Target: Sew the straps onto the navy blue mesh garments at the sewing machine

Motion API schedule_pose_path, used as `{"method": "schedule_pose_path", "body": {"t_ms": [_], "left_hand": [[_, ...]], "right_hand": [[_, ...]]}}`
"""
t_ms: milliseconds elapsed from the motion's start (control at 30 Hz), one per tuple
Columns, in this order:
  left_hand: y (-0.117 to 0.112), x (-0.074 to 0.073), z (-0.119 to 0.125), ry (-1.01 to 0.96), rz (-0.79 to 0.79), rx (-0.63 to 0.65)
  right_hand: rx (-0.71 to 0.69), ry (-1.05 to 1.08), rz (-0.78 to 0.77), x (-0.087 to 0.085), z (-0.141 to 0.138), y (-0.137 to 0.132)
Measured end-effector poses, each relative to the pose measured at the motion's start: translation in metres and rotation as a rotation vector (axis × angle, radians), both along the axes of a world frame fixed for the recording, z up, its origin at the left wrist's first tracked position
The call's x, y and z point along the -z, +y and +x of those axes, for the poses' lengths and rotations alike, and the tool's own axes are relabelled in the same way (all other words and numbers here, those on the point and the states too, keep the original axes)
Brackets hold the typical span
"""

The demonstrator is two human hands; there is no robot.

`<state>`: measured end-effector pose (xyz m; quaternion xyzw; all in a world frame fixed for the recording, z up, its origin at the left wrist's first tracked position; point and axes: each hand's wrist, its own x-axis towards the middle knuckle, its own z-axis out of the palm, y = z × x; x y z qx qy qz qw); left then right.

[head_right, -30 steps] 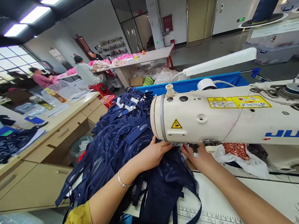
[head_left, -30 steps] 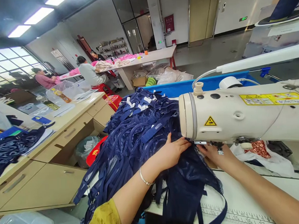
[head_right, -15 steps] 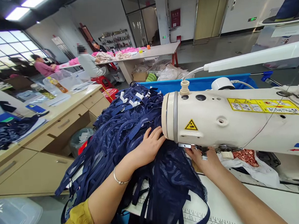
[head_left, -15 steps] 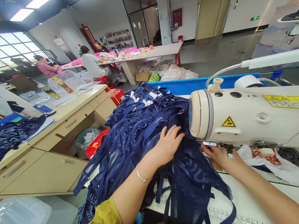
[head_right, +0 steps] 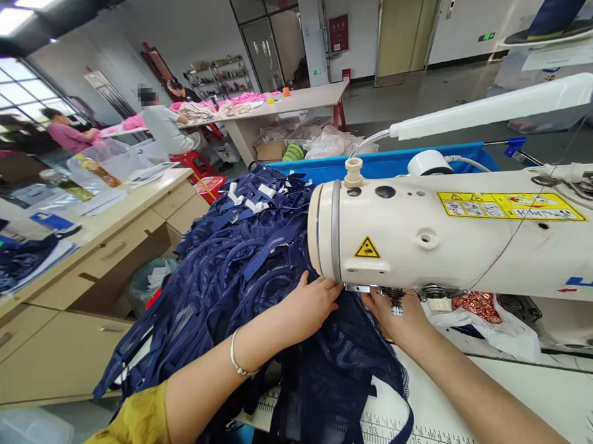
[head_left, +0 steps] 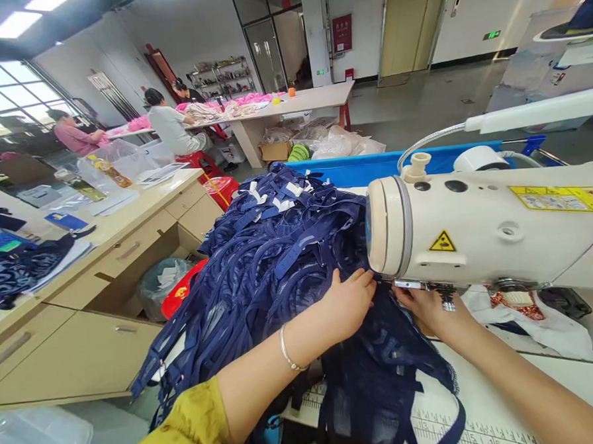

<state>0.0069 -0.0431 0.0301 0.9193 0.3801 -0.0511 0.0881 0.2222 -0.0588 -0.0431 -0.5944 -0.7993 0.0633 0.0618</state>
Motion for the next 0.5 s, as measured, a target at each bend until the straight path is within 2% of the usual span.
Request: {"method": "schedule_pose_path", "body": {"t_ms": [133,233,367,500], "left_hand": [[0.008,0.008,-0.008,-0.007,-0.049,0.055],[0.013,0.005,-0.015,-0.034,-0.072,0.088],[0.012,0.002,-0.014,-0.036,-0.069,0.081],[0.011,0.004,-0.013,-0.054,-0.051,0.074]], "right_hand": [[-0.004,-0.115,-0.010,-0.006,-0.003,0.001],[-0.009,-0.138,0.002,0.002,0.000,0.001],[-0.070,-0.147,0.106,0.013,0.002,-0.002],[-0.096,-0.192,0.074,0.012,0.000,-0.003]]}}
